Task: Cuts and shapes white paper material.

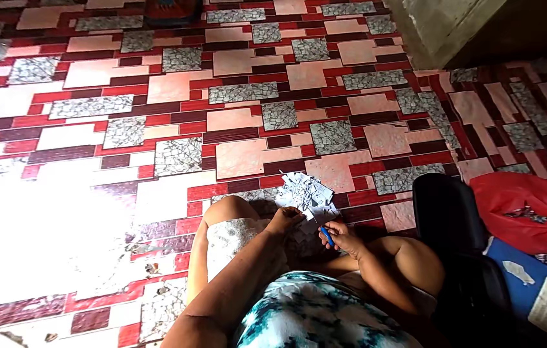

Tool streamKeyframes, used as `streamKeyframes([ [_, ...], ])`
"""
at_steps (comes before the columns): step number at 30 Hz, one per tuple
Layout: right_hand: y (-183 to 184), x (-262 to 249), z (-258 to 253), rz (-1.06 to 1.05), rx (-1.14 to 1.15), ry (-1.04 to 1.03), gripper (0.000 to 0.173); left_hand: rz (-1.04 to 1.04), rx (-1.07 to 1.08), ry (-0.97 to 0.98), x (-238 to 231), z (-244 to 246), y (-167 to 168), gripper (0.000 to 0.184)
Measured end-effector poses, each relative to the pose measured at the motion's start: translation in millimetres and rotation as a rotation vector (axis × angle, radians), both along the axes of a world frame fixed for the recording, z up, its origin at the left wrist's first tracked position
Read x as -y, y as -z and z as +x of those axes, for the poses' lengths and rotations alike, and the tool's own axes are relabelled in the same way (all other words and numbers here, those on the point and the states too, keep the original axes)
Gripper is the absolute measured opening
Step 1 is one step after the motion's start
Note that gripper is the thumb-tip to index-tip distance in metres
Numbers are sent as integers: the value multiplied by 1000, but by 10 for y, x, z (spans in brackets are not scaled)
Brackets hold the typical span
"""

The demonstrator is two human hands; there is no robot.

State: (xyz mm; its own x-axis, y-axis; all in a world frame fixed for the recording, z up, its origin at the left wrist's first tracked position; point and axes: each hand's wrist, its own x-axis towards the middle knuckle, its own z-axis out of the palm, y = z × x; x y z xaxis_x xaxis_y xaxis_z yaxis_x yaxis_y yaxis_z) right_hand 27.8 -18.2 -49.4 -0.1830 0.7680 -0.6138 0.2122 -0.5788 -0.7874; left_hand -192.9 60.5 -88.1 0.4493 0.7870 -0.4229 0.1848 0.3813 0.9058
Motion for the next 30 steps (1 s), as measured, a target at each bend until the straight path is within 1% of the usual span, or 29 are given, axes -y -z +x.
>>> streamKeyframes([
  [7,-18,-2,-15,31,15,18,26,56,-94,57,-22,4,14,14],
  [10,38,4,-6,73,7,46,24,61,-91,53,-28,-3,34,13],
  [14,22,16,1,57,11,64,27,32,-76,27,-27,-1,39,11],
  [20,18,8,13,-14,13,26,25,-10,-80,-15,-29,7,40,12],
  [30,27,-3,-18,10,2,19,23,-43,-108,11,-11,27,-9,13],
])
